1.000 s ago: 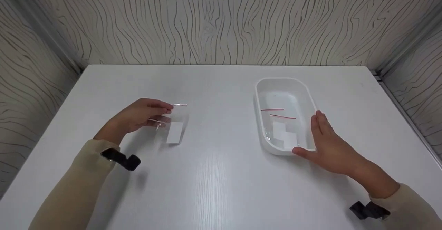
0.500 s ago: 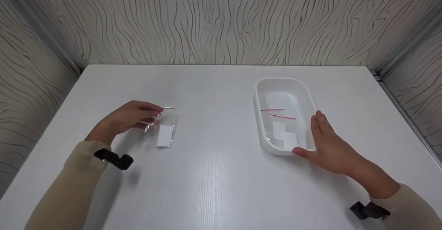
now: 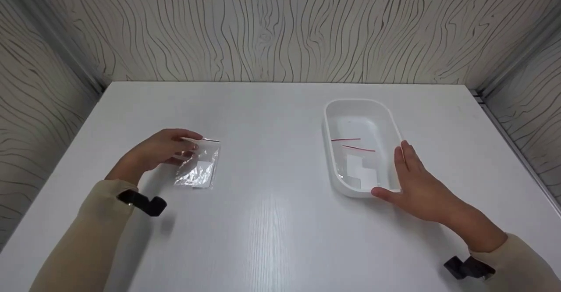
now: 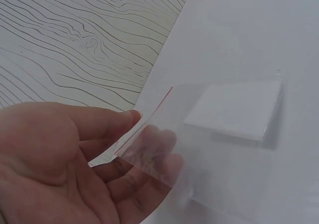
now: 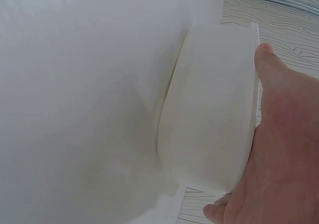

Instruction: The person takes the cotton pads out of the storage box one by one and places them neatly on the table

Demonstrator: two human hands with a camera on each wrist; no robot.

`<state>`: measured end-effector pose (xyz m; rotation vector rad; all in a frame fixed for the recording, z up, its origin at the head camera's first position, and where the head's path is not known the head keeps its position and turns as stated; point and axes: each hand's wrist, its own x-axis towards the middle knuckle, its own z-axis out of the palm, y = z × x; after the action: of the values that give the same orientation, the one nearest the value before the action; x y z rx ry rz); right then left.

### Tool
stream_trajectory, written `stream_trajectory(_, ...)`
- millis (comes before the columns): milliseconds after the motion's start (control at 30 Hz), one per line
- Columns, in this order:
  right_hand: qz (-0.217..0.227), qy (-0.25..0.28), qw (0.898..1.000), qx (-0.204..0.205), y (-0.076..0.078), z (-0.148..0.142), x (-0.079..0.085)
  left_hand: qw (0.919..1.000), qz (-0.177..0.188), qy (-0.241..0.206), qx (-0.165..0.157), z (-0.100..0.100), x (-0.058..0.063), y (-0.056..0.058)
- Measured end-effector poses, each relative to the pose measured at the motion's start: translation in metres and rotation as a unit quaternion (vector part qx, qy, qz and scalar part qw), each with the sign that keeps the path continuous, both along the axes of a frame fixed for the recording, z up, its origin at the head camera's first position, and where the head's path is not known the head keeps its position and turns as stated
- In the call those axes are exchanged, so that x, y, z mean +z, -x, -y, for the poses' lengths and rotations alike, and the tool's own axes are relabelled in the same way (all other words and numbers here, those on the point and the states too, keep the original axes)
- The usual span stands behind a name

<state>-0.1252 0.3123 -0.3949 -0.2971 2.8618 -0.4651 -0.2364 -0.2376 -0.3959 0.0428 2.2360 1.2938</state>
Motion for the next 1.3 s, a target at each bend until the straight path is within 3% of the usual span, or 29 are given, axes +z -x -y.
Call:
stream_trajectory(300,-0.003,0.001,1.000,-0.001,0.000,0.000,-0.001,0.9992,-0.011,0.037,-0.012,0.002,-0.001,-0.002)
stream_trajectory(600,-0.007,0.000,1.000,0.005,-0.001,0.000,-0.002,0.9971,-0.015,0.068,-0.029,0.004,0.007,-0.004)
stream_trajectory(1300,-0.005,0.003,1.000,0.003,-0.001,-0.001,-0.001,0.9934,-0.015,0.111,-0.024,0.013,0.011,0.000)
